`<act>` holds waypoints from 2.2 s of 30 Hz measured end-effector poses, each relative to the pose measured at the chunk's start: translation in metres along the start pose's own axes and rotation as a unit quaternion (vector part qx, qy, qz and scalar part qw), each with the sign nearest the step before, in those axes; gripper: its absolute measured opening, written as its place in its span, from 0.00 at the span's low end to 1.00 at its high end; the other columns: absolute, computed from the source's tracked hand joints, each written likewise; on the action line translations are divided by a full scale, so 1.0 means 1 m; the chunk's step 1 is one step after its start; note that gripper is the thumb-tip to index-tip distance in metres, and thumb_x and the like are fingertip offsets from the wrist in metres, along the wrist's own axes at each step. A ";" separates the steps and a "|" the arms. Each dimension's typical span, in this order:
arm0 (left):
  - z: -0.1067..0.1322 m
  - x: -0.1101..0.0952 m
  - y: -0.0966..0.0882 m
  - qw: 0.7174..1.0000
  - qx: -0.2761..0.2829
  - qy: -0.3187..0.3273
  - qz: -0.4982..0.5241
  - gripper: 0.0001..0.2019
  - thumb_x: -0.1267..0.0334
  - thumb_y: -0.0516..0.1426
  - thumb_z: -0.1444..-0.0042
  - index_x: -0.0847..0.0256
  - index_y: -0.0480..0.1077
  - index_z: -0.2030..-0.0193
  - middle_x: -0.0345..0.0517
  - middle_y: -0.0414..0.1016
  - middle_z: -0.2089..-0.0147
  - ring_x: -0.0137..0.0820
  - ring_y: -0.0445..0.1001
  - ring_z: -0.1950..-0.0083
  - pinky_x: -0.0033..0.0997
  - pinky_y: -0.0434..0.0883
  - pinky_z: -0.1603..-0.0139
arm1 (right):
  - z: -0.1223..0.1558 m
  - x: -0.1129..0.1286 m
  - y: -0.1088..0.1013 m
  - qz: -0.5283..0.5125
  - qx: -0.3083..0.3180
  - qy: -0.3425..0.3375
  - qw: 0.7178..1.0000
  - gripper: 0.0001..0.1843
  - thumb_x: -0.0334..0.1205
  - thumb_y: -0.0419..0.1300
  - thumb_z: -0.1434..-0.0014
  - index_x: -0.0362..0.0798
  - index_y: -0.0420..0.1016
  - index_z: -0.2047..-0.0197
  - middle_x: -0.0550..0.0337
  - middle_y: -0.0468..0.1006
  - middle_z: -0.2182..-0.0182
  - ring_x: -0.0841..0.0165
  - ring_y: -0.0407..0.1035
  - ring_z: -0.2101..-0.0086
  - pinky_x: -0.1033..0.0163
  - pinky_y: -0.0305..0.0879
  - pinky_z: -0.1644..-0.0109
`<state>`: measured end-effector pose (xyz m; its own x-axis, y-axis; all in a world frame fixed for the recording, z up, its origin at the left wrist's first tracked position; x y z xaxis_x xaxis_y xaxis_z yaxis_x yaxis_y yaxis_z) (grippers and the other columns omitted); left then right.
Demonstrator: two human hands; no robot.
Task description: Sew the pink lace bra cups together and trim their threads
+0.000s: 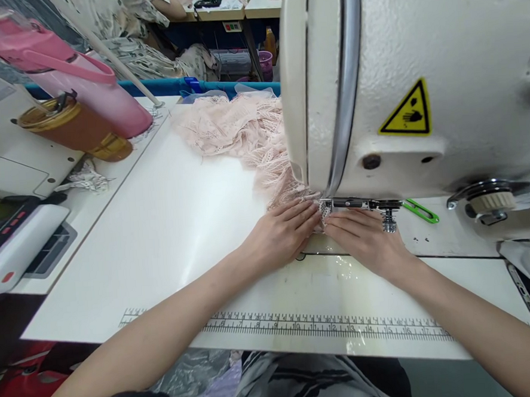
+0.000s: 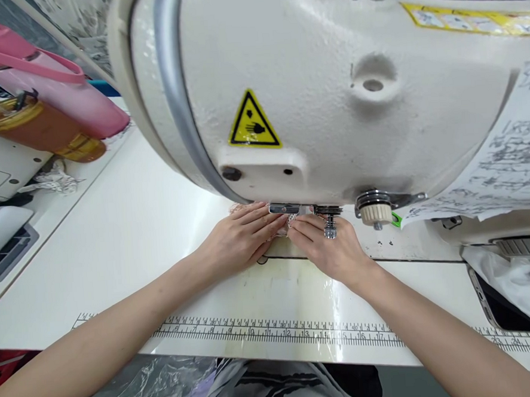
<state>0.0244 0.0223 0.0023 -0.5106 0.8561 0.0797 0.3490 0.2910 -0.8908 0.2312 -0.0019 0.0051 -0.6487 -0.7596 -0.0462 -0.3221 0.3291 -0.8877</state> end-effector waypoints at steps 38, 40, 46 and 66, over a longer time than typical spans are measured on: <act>-0.007 -0.013 0.005 0.997 0.018 -0.046 -0.054 0.17 0.63 0.51 0.34 0.70 0.70 0.44 0.59 0.74 0.44 0.43 0.73 0.42 0.47 0.70 0.41 | -0.011 -0.008 -0.013 -0.020 -0.033 0.205 0.978 0.07 0.37 0.60 0.38 0.53 0.81 0.63 0.69 0.83 0.68 0.75 0.72 0.71 0.68 0.62 0.65; -0.005 -0.015 0.004 0.998 0.001 -0.030 -0.062 0.15 0.67 0.53 0.35 0.70 0.70 0.45 0.58 0.74 0.43 0.41 0.73 0.42 0.45 0.70 0.40 | -0.011 -0.008 -0.012 -0.011 -0.040 0.201 0.979 0.07 0.37 0.60 0.38 0.53 0.81 0.61 0.67 0.83 0.67 0.73 0.73 0.70 0.67 0.62 0.65; -0.002 -0.016 0.001 0.998 -0.017 0.013 -0.056 0.14 0.73 0.51 0.36 0.72 0.69 0.45 0.55 0.75 0.45 0.36 0.75 0.44 0.38 0.72 0.41 | 0.002 -0.008 -0.007 0.025 -0.059 0.136 0.989 0.08 0.40 0.59 0.37 0.52 0.80 0.57 0.64 0.83 0.62 0.71 0.74 0.66 0.64 0.63 0.60; -0.003 -0.008 0.003 0.999 -0.008 -0.003 -0.031 0.14 0.67 0.53 0.36 0.69 0.71 0.46 0.52 0.75 0.44 0.37 0.74 0.42 0.42 0.69 0.37 | 0.010 0.005 -0.004 0.065 -0.015 0.118 0.991 0.09 0.43 0.58 0.36 0.55 0.79 0.56 0.65 0.81 0.54 0.69 0.71 0.67 0.59 0.56 0.58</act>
<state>0.0323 0.0173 0.0000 -0.5360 0.8339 0.1314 0.3287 0.3495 -0.8774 0.2363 -0.0123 0.0035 -0.8281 -0.5586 -0.0467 -0.2441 0.4344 -0.8670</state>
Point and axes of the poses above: each hand's wrist, its own z-axis away from the middle knuckle, its own y-axis out of the palm, x = y × z, the point moved 1 cm from there along -z, towards the middle knuckle
